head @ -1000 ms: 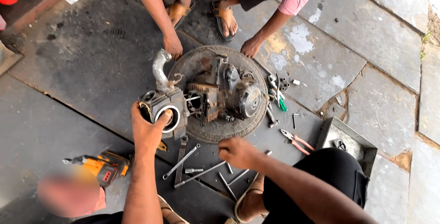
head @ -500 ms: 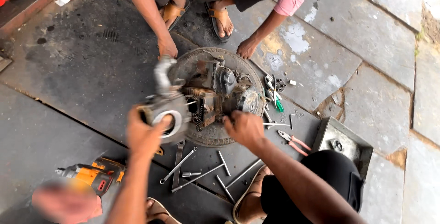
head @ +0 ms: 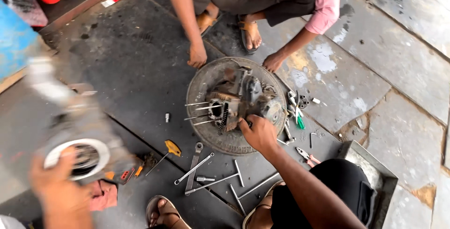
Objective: The person disassembles a scooter engine resting on a tire on the ground. They use a cordless impact driver to remove fasteners, unscrew parts with a screwdriver, pull studs and bolts by hand, and finally lift the cylinder off the engine block while another person steadies the assembly.
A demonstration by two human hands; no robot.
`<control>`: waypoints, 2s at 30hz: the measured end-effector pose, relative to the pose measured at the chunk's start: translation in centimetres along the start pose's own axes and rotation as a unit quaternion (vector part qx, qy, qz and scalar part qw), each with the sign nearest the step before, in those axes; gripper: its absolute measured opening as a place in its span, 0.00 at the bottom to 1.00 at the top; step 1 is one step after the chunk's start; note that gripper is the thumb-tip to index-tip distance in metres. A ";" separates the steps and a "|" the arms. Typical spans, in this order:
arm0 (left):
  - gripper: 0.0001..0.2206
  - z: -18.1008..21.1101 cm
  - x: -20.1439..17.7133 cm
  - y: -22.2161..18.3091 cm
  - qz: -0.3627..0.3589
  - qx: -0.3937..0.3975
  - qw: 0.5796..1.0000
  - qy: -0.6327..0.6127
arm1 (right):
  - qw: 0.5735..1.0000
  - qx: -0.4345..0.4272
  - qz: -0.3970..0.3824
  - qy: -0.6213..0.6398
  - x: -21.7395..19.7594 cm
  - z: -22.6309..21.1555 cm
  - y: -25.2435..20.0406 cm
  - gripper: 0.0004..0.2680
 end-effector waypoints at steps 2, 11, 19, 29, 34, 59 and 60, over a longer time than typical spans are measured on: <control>0.29 11.1 4.3 -0.4 -0.026 -0.283 0.883 -0.374 | 0.999 0.004 -0.032 0.017 -0.1 -0.1 -0.6 0.17; 0.15 10.0 14.8 -5.3 -0.188 -0.384 0.702 -0.570 | 0.982 -0.100 -0.132 0.089 1.5 2.1 -5.4 0.18; 0.19 13.1 19.0 -7.6 -0.197 -0.425 0.566 -0.679 | 0.937 -0.221 -0.260 0.069 4.0 4.1 -11.4 0.18; 0.21 12.7 20.7 -6.8 -0.194 -0.459 0.577 -0.647 | 0.883 -0.276 -0.379 -0.008 8.5 5.5 -12.1 0.21; 0.19 11.8 20.8 -7.1 -0.198 -0.465 0.570 -0.648 | 0.872 -0.218 -0.438 -0.009 8.4 4.3 -11.5 0.22; 0.22 12.4 22.7 -8.9 -0.280 -0.529 0.559 -0.574 | 0.654 -0.090 -0.296 0.691 -5.3 -2.2 -12.7 0.35; 0.22 12.1 22.6 -9.0 -0.281 -0.531 0.559 -0.572 | 0.653 -0.089 -0.295 0.692 -5.1 -2.0 -13.0 0.35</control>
Point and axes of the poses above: each hand's wrist, its own y-axis towards the middle knuckle, its own x-axis out of the palm, z = x × y, the point moved 1 cm from there along y, towards the middle knuckle, and after that the axes turned 8 degrees about -x, right-handed, at the moved point
